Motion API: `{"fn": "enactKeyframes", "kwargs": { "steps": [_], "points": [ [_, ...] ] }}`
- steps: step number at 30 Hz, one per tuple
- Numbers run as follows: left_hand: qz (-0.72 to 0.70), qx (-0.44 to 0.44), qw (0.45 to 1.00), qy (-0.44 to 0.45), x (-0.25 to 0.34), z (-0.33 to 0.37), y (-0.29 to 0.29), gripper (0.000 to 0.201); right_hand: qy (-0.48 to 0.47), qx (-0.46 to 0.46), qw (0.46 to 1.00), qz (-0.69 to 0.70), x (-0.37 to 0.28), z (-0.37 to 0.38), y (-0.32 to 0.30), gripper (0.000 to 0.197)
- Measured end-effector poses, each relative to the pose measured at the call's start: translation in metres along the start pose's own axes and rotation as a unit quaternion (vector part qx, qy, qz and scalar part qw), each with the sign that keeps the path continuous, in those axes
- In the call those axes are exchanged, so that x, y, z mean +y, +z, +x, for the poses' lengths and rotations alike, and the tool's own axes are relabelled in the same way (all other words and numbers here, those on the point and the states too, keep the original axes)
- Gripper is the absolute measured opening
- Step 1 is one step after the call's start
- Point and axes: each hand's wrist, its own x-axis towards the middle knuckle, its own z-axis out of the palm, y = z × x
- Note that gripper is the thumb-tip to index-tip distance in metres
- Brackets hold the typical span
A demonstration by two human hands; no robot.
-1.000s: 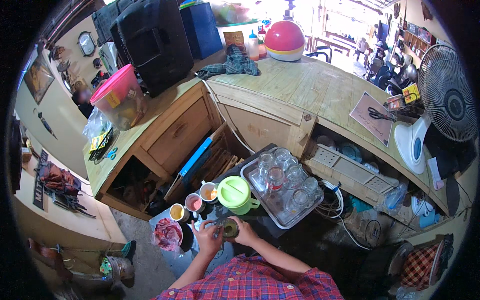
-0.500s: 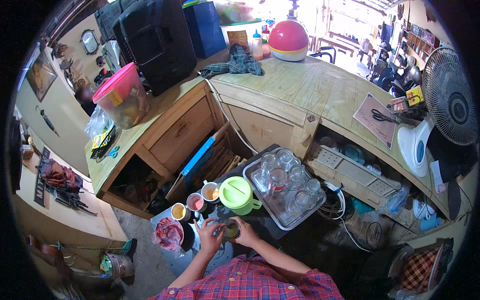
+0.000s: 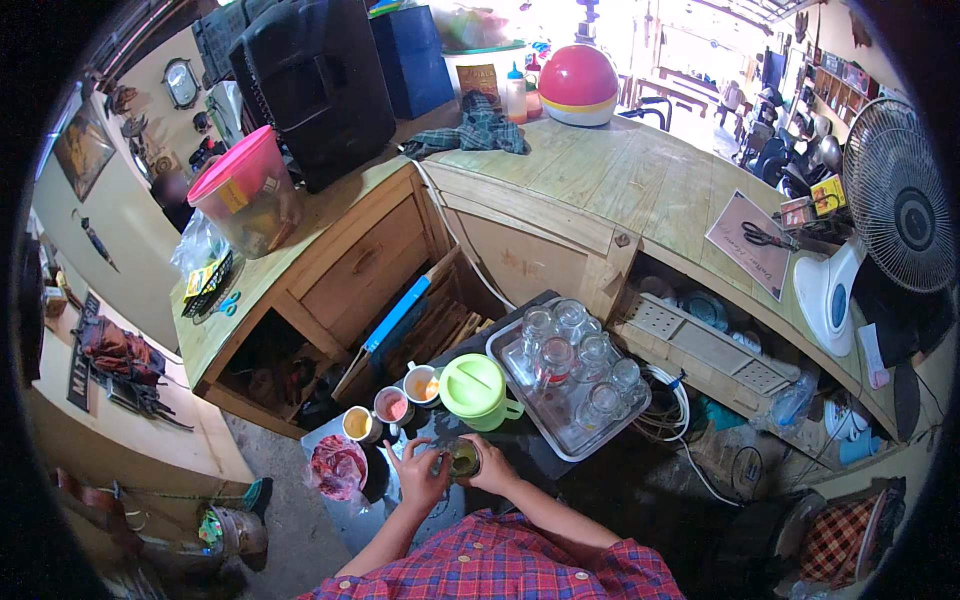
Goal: The person is seen wrapping a lime with a green cloth/wrapper to squeeze juice into cups.
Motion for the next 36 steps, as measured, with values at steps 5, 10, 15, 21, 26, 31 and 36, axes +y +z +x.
{"fn": "enactKeyframes", "kwargs": {
  "steps": [5, 10, 15, 21, 26, 31, 36],
  "points": [
    [-0.078, -0.001, 0.997, -0.021, 0.003, 0.003, -0.001, 0.010, 0.023, -0.009, 1.000, -0.005, -0.002, -0.001, -0.003, 0.088],
    [0.000, 0.021, 1.000, -0.002, 0.003, 0.003, -0.012, 0.010, 0.021, 0.001, 0.998, -0.062, -0.013, -0.021, -0.031, 0.095],
    [-0.052, 0.014, 0.998, -0.020, 0.000, -0.002, -0.006, 0.011, 0.110, 0.132, 0.980, 0.103, -0.029, -0.001, -0.042, 0.086],
    [-0.059, -0.047, 0.997, -0.004, 0.006, -0.002, 0.003, 0.014, 0.236, 0.274, 0.885, 0.292, -0.035, 0.063, -0.032, 0.065],
    [-0.070, -0.019, 0.997, -0.040, 0.000, -0.010, -0.012, 0.012, 0.166, 0.329, 0.858, 0.358, -0.032, 0.077, -0.045, 0.058],
    [-0.109, 0.010, 0.990, -0.086, -0.001, -0.016, -0.022, 0.012, 0.165, 0.215, 0.862, 0.429, -0.017, 0.089, -0.076, 0.045],
    [-0.116, -0.002, 0.990, -0.080, 0.005, -0.012, -0.022, 0.012, 0.179, 0.075, 0.877, 0.440, 0.031, 0.099, -0.110, 0.045]
  ]
}}
